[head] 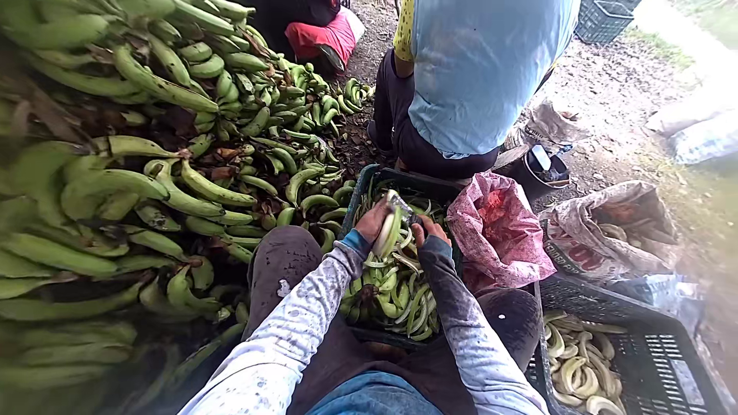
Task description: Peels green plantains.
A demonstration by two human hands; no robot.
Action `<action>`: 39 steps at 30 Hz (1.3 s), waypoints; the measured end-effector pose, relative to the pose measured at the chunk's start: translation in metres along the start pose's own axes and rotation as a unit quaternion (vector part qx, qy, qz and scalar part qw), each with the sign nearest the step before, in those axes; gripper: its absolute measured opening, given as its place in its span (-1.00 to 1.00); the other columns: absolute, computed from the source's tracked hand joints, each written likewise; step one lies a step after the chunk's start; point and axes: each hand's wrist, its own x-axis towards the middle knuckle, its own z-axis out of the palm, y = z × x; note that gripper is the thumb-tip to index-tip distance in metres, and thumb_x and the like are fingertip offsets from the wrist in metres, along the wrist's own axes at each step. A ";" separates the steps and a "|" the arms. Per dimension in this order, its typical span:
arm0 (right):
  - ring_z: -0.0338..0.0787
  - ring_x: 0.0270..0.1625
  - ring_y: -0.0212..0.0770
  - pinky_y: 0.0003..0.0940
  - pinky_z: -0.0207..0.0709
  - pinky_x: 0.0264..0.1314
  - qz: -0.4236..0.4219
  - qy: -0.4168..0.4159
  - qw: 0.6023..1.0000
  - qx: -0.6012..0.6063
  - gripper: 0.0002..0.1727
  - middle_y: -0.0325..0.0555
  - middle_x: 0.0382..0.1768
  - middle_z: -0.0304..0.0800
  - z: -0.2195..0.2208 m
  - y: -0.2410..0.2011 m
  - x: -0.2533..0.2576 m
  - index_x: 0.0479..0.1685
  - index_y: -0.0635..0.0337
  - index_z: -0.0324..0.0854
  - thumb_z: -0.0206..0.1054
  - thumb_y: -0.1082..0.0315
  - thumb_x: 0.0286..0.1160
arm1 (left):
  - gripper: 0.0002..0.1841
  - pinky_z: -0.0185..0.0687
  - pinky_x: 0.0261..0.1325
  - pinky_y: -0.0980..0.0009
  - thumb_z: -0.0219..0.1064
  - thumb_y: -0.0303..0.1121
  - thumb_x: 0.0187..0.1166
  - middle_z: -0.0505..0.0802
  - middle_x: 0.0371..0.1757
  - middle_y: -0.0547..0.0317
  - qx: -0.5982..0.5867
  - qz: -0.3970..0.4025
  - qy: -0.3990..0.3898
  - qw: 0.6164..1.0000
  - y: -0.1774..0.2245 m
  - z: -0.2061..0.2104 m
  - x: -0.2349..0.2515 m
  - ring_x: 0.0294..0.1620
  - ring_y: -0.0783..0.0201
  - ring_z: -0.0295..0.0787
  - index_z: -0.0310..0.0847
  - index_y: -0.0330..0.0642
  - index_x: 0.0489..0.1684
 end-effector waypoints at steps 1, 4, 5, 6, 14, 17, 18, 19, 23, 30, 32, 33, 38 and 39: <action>0.52 0.60 0.27 0.35 0.21 0.65 0.018 0.003 0.998 0.054 -0.42 0.29 0.49 0.61 -0.002 0.006 0.008 0.66 0.02 0.46 0.01 -0.06 0.84 | -0.44 0.41 0.59 0.05 -0.19 -0.17 0.91 0.53 0.63 -0.24 0.032 0.012 -0.076 0.997 -0.001 0.000 -0.003 0.53 0.03 0.57 0.07 -0.20 0.85; 0.64 0.47 0.13 0.00 0.37 0.65 0.003 0.056 0.971 0.231 -0.45 0.44 0.36 0.66 0.013 0.038 0.033 0.45 0.51 0.51 -0.12 0.17 0.93 | -0.39 0.43 0.55 0.14 -0.10 -0.24 0.82 0.41 0.75 -0.07 0.079 0.005 -0.257 0.963 -0.006 0.005 -0.005 0.54 0.15 0.54 -0.02 -0.06 0.90; 0.63 0.44 0.15 -0.04 0.36 0.63 0.003 0.060 0.964 0.259 -0.47 0.52 0.33 0.63 0.012 0.038 0.034 0.42 0.61 0.49 -0.13 0.25 0.92 | -0.41 0.44 0.51 0.16 -0.13 -0.24 0.82 0.43 0.73 -0.05 0.084 -0.007 -0.258 0.962 -0.005 0.005 -0.006 0.51 0.17 0.55 0.03 -0.06 0.88; 0.62 0.46 0.17 -0.01 0.34 0.64 0.013 0.045 0.970 0.237 -0.48 0.52 0.34 0.62 0.004 0.029 0.027 0.45 0.59 0.47 -0.13 0.28 0.91 | -0.45 0.46 0.49 0.11 -0.15 -0.23 0.85 0.52 0.67 -0.09 0.082 -0.029 -0.222 0.971 -0.005 0.005 -0.005 0.46 0.12 0.60 0.16 -0.12 0.82; 0.82 0.02 0.33 0.30 0.59 0.12 -0.320 0.187 0.927 -0.060 -0.44 0.25 -0.08 0.86 0.029 0.013 -0.038 0.17 0.13 0.85 0.50 -0.10 0.32 | -0.67 0.59 -0.45 0.53 -0.13 -0.17 0.89 0.69 -0.45 0.25 -0.309 -0.156 0.085 0.934 -0.001 -0.010 0.016 -0.54 0.44 0.62 0.51 -0.15 -0.06; 0.82 0.01 0.34 0.33 0.58 0.11 -0.310 0.196 0.929 -0.056 -0.43 0.27 -0.08 0.84 0.028 0.013 -0.033 0.21 0.14 0.83 0.47 -0.08 0.35 | -0.70 0.65 -0.42 0.52 -0.05 -0.23 0.87 0.74 -0.46 0.22 -0.321 -0.118 0.094 0.935 -0.001 -0.007 0.016 -0.52 0.43 0.67 0.55 -0.19 -0.08; 0.81 0.03 0.35 0.34 0.57 0.13 -0.291 0.184 0.937 -0.050 -0.44 0.27 -0.06 0.84 0.026 0.012 -0.031 0.24 0.15 0.81 0.45 -0.06 0.38 | -0.72 0.66 -0.35 0.49 -0.03 -0.25 0.86 0.74 -0.43 0.22 -0.319 -0.103 0.100 0.937 0.002 -0.006 0.015 -0.48 0.43 0.68 0.56 -0.20 -0.08; 0.79 0.11 0.37 0.37 0.53 0.21 -0.250 0.155 0.955 -0.043 -0.44 0.30 0.01 0.83 0.021 0.009 -0.029 0.32 0.15 0.76 0.42 -0.02 0.45 | -0.73 0.67 -0.28 0.47 -0.01 -0.26 0.85 0.75 -0.39 0.22 -0.305 -0.090 0.100 0.943 0.006 -0.003 0.011 -0.42 0.43 0.69 0.57 -0.21 -0.05; 0.56 0.57 0.30 0.28 0.28 0.66 -0.013 0.054 0.997 0.051 -0.46 0.36 0.45 0.62 -0.001 0.000 -0.003 0.63 0.20 0.47 0.16 0.12 0.79 | -0.63 0.68 -0.08 0.44 0.02 -0.26 0.82 0.80 -0.07 0.14 -0.199 -0.059 -0.011 0.978 0.009 0.010 -0.006 -0.23 0.45 0.71 0.54 -0.23 0.42; 0.61 0.53 0.21 0.06 0.32 0.69 -0.084 0.020 0.992 0.089 -0.47 0.42 0.41 0.64 -0.009 0.010 -0.010 0.58 0.44 0.44 0.09 0.24 0.80 | -0.65 0.52 -0.55 0.51 -0.17 -0.24 0.87 0.67 -0.53 0.23 -0.297 -0.150 0.030 0.943 0.010 -0.002 0.008 -0.61 0.41 0.57 0.53 -0.16 -0.16; 0.77 0.23 0.32 0.27 0.52 0.43 -0.282 0.012 0.959 0.015 -0.35 0.40 0.11 0.80 0.001 0.026 -0.011 0.35 0.42 0.67 0.24 -0.03 0.59 | -0.66 0.59 -0.45 0.52 -0.16 -0.25 0.89 0.68 -0.49 0.24 -0.285 -0.136 0.017 0.949 0.003 -0.013 0.014 -0.55 0.43 0.60 0.54 -0.17 -0.12; 0.82 0.09 0.33 0.33 0.56 0.28 -0.345 0.031 0.938 -0.012 -0.30 0.33 0.00 0.85 0.007 0.030 -0.010 0.26 0.31 0.76 0.24 -0.19 0.54 | -0.67 0.57 -0.54 0.54 -0.14 -0.26 0.88 0.69 -0.53 0.24 -0.279 -0.141 0.025 0.950 0.004 -0.014 0.014 -0.62 0.44 0.59 0.54 -0.17 -0.15; 0.72 0.31 0.36 0.37 0.42 0.44 -0.205 0.065 0.973 -0.084 -0.42 0.31 0.19 0.79 0.005 0.020 -0.007 0.45 0.10 0.68 0.31 -0.06 0.58 | -0.66 0.63 -0.20 0.50 -0.13 -0.27 0.90 0.72 -0.33 0.25 -0.258 -0.100 0.019 0.961 0.000 0.008 0.004 -0.37 0.48 0.64 0.56 -0.24 0.01; 0.67 0.39 0.35 0.35 0.37 0.50 -0.140 0.070 0.985 -0.075 -0.43 0.32 0.27 0.75 0.002 0.018 -0.001 0.52 0.10 0.62 0.30 -0.01 0.62 | -0.65 0.62 -0.13 0.49 -0.14 -0.28 0.91 0.71 -0.26 0.22 -0.240 -0.088 0.018 0.967 -0.001 0.013 0.003 -0.31 0.48 0.63 0.56 -0.28 0.09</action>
